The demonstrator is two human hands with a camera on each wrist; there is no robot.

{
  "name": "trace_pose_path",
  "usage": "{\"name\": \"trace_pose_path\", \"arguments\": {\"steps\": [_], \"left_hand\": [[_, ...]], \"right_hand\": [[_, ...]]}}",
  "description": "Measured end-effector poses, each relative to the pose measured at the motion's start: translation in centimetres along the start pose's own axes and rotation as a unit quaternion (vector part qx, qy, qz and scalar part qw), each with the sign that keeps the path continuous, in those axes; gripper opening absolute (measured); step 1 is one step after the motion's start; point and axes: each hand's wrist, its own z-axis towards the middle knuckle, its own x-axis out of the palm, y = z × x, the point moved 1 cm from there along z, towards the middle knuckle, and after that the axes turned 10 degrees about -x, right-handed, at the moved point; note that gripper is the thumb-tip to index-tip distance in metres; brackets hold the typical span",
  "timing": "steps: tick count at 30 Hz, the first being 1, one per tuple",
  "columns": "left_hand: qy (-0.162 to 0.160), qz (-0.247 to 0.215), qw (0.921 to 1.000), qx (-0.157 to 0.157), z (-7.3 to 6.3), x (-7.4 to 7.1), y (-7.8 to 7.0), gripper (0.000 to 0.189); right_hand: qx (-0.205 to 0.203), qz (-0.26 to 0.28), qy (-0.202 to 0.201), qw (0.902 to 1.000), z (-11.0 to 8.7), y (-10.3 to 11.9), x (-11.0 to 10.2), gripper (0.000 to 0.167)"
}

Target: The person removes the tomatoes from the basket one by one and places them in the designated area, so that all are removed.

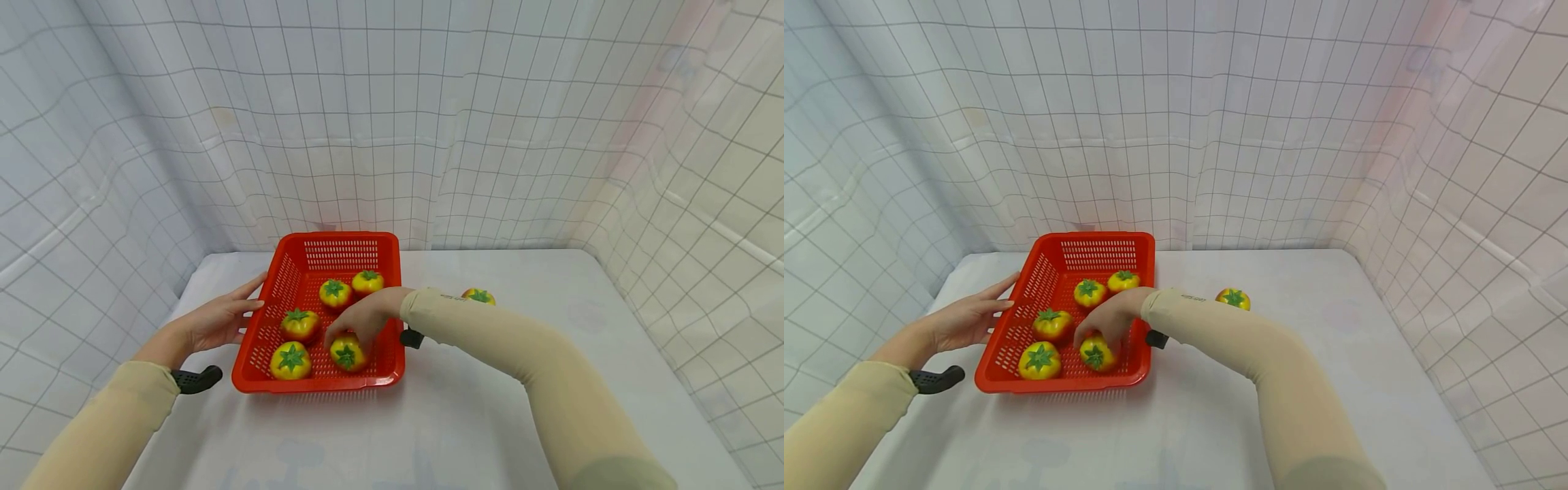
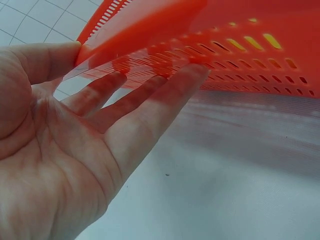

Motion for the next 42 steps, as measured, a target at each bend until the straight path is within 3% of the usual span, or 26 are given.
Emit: {"name": "trace_pose_path", "arguments": {"steps": [16,30,42], "left_hand": [[-0.002,0.002,1.0,-0.002,-0.1,0.0,-0.1,0.072],[0.003,0.001,1.0,0.001,0.1,-0.1,0.1,0.073],[0.004,-0.002,1.0,-0.002,0.1,-0.1,0.1,0.073]], "right_hand": [[-0.007,0.028,-0.004,0.9996,0.0,-0.5,0.0,0.062],[0.001,0.111,0.009,0.9938,-0.2,-0.8,0.1,0.063],[-0.024,0.156,-0.002,0.9875,-1.8,-1.4,-0.9,0.063]]}}
